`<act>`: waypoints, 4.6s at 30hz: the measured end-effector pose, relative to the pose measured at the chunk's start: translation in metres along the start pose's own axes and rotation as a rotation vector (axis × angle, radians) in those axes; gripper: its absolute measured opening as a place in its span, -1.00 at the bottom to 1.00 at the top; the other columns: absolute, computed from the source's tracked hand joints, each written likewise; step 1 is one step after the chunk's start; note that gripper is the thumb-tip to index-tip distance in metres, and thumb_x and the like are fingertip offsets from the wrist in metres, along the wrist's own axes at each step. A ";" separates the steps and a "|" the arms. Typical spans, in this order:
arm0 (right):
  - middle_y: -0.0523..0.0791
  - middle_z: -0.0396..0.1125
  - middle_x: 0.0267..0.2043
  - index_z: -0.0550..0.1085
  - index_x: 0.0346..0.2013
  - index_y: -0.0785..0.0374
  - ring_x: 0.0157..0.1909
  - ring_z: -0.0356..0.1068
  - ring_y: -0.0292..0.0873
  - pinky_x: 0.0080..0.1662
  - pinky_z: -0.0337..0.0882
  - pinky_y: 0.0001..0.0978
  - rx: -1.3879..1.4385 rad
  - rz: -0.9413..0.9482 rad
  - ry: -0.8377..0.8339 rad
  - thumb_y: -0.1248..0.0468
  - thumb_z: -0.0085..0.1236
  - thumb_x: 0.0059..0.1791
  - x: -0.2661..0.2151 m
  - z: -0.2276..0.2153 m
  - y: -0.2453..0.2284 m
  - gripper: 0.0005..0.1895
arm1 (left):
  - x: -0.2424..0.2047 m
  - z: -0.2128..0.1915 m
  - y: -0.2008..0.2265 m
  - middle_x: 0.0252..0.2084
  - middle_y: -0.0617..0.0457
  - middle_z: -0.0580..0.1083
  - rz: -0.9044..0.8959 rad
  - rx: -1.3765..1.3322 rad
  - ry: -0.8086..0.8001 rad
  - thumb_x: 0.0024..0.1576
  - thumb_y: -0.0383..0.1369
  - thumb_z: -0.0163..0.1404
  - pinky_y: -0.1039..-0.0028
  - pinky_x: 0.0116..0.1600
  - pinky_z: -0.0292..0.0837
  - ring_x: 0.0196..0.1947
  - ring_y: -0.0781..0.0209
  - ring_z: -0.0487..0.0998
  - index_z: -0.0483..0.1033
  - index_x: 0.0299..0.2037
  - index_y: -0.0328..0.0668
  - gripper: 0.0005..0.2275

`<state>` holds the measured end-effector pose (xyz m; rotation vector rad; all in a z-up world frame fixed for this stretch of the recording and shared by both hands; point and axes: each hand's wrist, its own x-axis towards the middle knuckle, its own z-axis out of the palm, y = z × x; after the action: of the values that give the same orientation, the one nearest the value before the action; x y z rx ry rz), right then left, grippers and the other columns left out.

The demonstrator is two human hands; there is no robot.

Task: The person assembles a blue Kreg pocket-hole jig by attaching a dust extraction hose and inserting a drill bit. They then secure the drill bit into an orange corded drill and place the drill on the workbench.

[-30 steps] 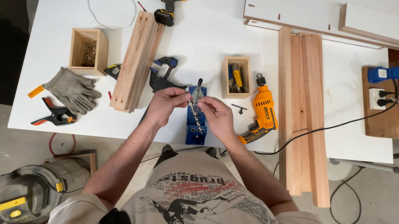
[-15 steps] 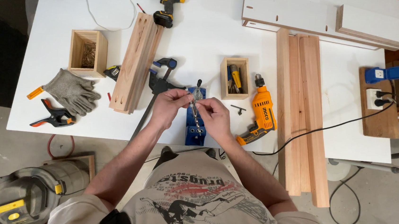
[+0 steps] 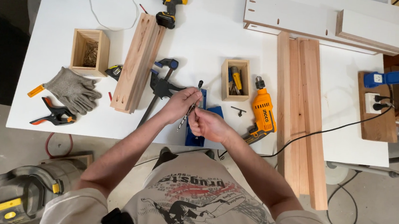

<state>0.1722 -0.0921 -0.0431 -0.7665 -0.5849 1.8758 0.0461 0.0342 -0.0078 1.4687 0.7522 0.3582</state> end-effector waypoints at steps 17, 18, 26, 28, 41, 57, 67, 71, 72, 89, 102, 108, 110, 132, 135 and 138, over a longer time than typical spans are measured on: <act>-0.36 -0.19 -0.63 0.34 -0.40 0.24 -0.67 -0.19 -0.43 -0.53 -0.04 -0.56 0.047 -0.042 -0.059 0.07 -0.27 0.25 0.014 -0.027 0.031 -0.56 | 0.013 0.003 -0.057 -0.38 -0.06 0.55 -0.029 0.135 -0.050 0.40 -0.16 -0.17 0.28 -0.20 0.47 -0.32 0.06 0.53 0.53 -0.27 -0.13 -0.68; -0.35 -0.19 -0.65 0.35 -0.41 0.27 -0.68 -0.20 -0.42 -0.54 -0.05 -0.56 0.002 -0.036 -0.048 0.13 -0.22 0.25 0.015 -0.030 0.033 -0.58 | 0.011 0.005 -0.062 -0.39 -0.07 0.53 -0.049 0.140 -0.090 0.40 -0.17 -0.17 0.26 -0.21 0.47 -0.34 0.05 0.52 0.52 -0.28 -0.19 -0.67; -0.23 0.06 -0.71 0.43 -0.49 0.24 -0.66 -0.03 -0.32 -0.49 0.09 -0.42 -0.925 0.051 0.064 -0.01 -0.16 0.22 0.002 0.003 -0.024 -0.48 | -0.009 -0.026 0.010 -0.36 -0.14 0.58 -0.030 0.322 -0.183 0.36 -0.23 -0.11 0.22 -0.11 0.53 -0.27 -0.02 0.60 0.56 -0.25 -0.26 -0.71; -0.19 0.11 -0.71 0.43 -0.52 0.24 -0.63 0.04 -0.25 -0.45 0.12 -0.38 -1.153 0.114 0.082 0.01 -0.13 0.21 -0.003 0.009 -0.033 -0.48 | -0.001 -0.029 0.000 -0.40 -0.05 0.58 -0.062 0.309 -0.137 0.36 -0.20 -0.11 0.33 -0.12 0.54 -0.31 0.11 0.59 0.57 -0.28 -0.21 -0.70; -0.20 0.10 -0.65 0.44 -0.46 0.22 -0.58 0.18 -0.25 -0.43 0.27 -0.44 -0.721 0.120 0.659 0.00 -0.20 0.23 -0.068 -0.044 0.005 -0.49 | 0.149 -0.027 -0.162 -0.65 0.06 0.44 -0.174 0.282 0.209 0.29 -0.19 -0.06 0.45 -0.51 0.36 -0.65 0.24 0.43 0.59 -0.50 -0.09 -0.67; -0.20 0.02 -0.64 0.42 -0.50 0.29 -0.58 0.19 -0.26 -0.42 0.32 -0.44 -0.533 0.138 0.750 0.12 -0.14 0.21 -0.106 -0.069 0.044 -0.54 | 0.208 -0.025 -0.221 -0.68 -0.06 0.40 -0.139 0.658 0.219 0.28 -0.23 0.00 0.31 -0.46 0.38 -0.61 0.11 0.50 0.42 -0.62 -0.19 -0.61; -0.18 0.03 -0.66 0.43 -0.48 0.31 -0.59 0.18 -0.24 -0.42 0.32 -0.39 -0.578 0.120 0.733 0.15 -0.14 0.21 -0.103 -0.071 0.042 -0.55 | 0.187 -0.025 -0.191 -0.19 -0.10 0.62 -0.194 0.606 0.192 0.24 -0.15 0.09 0.10 -0.07 0.61 -0.09 -0.13 0.65 0.63 -0.04 -0.16 -0.73; -0.18 0.01 -0.67 0.43 -0.49 0.31 -0.59 0.18 -0.24 -0.43 0.31 -0.42 -0.563 0.120 0.724 0.16 -0.13 0.20 -0.101 -0.061 0.033 -0.56 | 0.188 -0.026 -0.192 -0.19 -0.12 0.62 -0.182 0.571 0.204 0.27 -0.16 0.06 0.11 -0.11 0.62 -0.11 -0.13 0.65 0.61 -0.01 -0.19 -0.72; -0.19 -0.01 -0.67 0.42 -0.49 0.32 -0.60 0.15 -0.25 -0.44 0.29 -0.44 -0.550 0.105 0.716 0.15 -0.12 0.20 -0.101 -0.059 0.032 -0.55 | 0.188 -0.026 -0.190 -0.19 -0.13 0.61 -0.179 0.563 0.195 0.29 -0.15 0.05 0.13 -0.12 0.63 -0.10 -0.13 0.65 0.60 0.00 -0.19 -0.71; -0.18 0.09 -0.68 0.48 -0.46 0.32 -0.60 0.23 -0.24 -0.42 0.30 -0.40 -0.583 0.114 0.713 0.12 -0.11 0.21 -0.103 -0.060 0.034 -0.54 | 0.180 -0.029 -0.204 -0.12 -0.16 0.61 -0.062 0.675 0.230 0.26 -0.23 0.06 0.17 -0.05 0.62 -0.06 -0.11 0.64 0.56 0.09 -0.26 -0.70; -0.04 0.27 -0.58 0.61 -0.36 0.19 -0.43 0.27 -0.13 -0.25 0.33 -0.24 -0.820 0.148 0.825 0.11 -0.18 0.10 -0.044 -0.072 -0.020 -0.59 | 0.068 -0.051 -0.215 0.13 -0.05 0.55 0.303 1.152 0.362 0.24 -0.28 0.12 0.06 0.56 -0.11 0.38 0.04 0.35 0.59 0.11 -0.20 -0.71; -0.17 0.21 -0.55 0.57 -0.27 0.19 -0.47 0.23 -0.27 -0.36 0.30 -0.46 -0.773 -0.067 0.846 0.17 -0.24 0.10 0.038 -0.121 -0.056 -0.63 | 0.033 -0.020 -0.247 -0.26 0.19 0.55 0.453 0.841 0.442 0.13 -0.40 0.18 0.43 0.04 0.52 -0.16 0.18 0.62 0.63 -0.15 0.05 -0.88; -0.22 0.17 -0.55 0.53 -0.30 0.18 -0.48 0.21 -0.30 -0.40 0.26 -0.49 -0.709 -0.048 0.854 0.13 -0.06 0.06 0.061 -0.102 -0.081 -0.74 | 0.030 -0.012 -0.243 -0.18 0.18 0.58 0.160 0.572 0.414 0.18 -0.33 0.18 0.42 0.07 0.53 -0.11 0.21 0.62 0.63 -0.10 0.06 -0.88; -0.37 0.30 -0.52 0.43 -0.62 0.06 -0.40 0.19 -0.39 -0.29 0.12 -0.53 -0.839 0.487 0.386 0.26 0.47 -0.29 0.176 -0.174 -0.057 -0.72 | 0.116 -0.001 -0.206 -0.27 0.21 0.69 -0.249 0.274 0.432 0.01 -0.20 0.18 0.57 -0.21 0.52 -0.27 0.39 0.68 0.75 -0.24 -0.04 -0.80; -0.37 0.20 -0.59 0.28 -0.71 0.04 -0.47 0.12 -0.42 -0.34 0.10 -0.56 -0.840 0.441 0.359 0.28 0.49 -0.26 0.176 -0.170 -0.056 -0.56 | 0.120 -0.001 -0.219 -0.27 0.21 0.69 -0.217 0.273 0.441 0.03 -0.23 0.22 0.58 -0.22 0.53 -0.28 0.38 0.69 0.75 -0.24 -0.03 -0.83; -0.34 0.13 -0.62 0.23 -0.70 0.03 -0.49 0.03 -0.40 -0.37 0.03 -0.53 -0.941 0.464 0.343 0.21 0.50 -0.20 0.178 -0.165 -0.058 -0.50 | 0.121 -0.002 -0.229 -0.31 0.25 0.68 -0.146 0.315 0.445 0.03 -0.22 0.22 0.56 -0.28 0.48 -0.33 0.42 0.67 0.75 -0.32 -0.04 -0.85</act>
<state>0.2725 0.1040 -0.1609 -1.9250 -1.1533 1.7491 0.0824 0.0896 -0.2588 1.6353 1.3134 0.4773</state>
